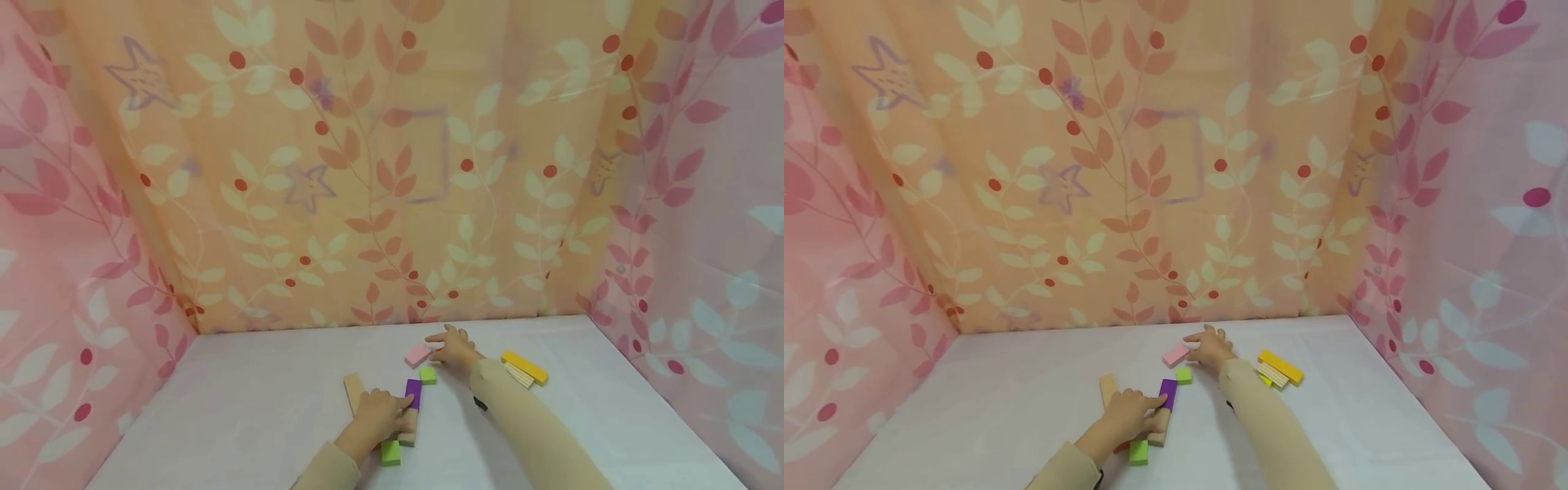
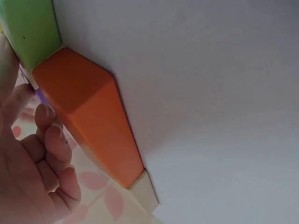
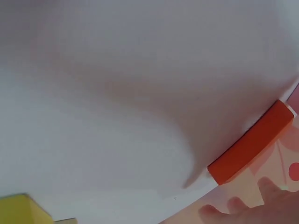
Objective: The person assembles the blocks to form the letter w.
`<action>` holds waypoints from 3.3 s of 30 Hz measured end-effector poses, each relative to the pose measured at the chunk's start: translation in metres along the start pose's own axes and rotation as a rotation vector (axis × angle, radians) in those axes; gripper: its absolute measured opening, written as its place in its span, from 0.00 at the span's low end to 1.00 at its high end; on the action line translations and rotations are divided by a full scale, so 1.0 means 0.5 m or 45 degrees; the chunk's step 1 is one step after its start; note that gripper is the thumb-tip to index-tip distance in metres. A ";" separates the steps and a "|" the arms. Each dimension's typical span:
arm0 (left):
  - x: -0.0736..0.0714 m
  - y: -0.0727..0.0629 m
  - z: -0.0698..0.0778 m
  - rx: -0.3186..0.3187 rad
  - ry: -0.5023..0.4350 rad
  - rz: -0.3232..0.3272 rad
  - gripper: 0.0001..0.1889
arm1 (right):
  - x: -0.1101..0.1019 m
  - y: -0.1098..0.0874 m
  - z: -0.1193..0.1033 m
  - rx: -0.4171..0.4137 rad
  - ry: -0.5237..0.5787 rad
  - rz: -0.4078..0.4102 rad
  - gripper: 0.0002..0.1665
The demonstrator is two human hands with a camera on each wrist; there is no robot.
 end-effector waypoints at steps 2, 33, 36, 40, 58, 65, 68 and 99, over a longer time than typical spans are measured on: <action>0.003 -0.001 0.002 0.001 -0.014 -0.006 0.31 | 0.001 -0.002 -0.001 0.002 -0.009 -0.008 0.25; 0.003 -0.001 -0.002 0.003 -0.007 0.014 0.30 | -0.020 -0.043 -0.012 -0.028 0.164 0.319 0.18; 0.004 -0.001 -0.007 -0.005 -0.012 0.013 0.30 | -0.029 -0.057 -0.016 0.026 0.269 0.314 0.19; 0.001 -0.003 -0.008 0.003 -0.010 0.011 0.29 | -0.037 -0.078 -0.013 0.077 0.344 0.301 0.20; 0.004 -0.001 -0.002 0.011 -0.019 0.007 0.29 | -0.042 -0.199 0.013 0.276 0.282 0.183 0.20; 0.002 -0.006 -0.001 0.009 -0.019 0.004 0.29 | -0.037 -0.230 0.016 0.293 0.139 0.114 0.23; 0.001 -0.007 -0.001 0.009 -0.024 0.011 0.29 | -0.038 -0.238 0.018 0.273 0.051 0.067 0.25; 0.006 -0.001 0.003 0.016 0.001 -0.008 0.28 | -0.083 -0.139 0.065 -0.122 0.011 -0.604 0.42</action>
Point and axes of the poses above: each hand's wrist, its own y-axis towards the middle knuckle, its own x-axis out of the palm, z = x × y, the point moved 1 cm from there along y, towards the middle knuckle, and after that the axes turned 14 degrees about z, right-handed, at the moved point
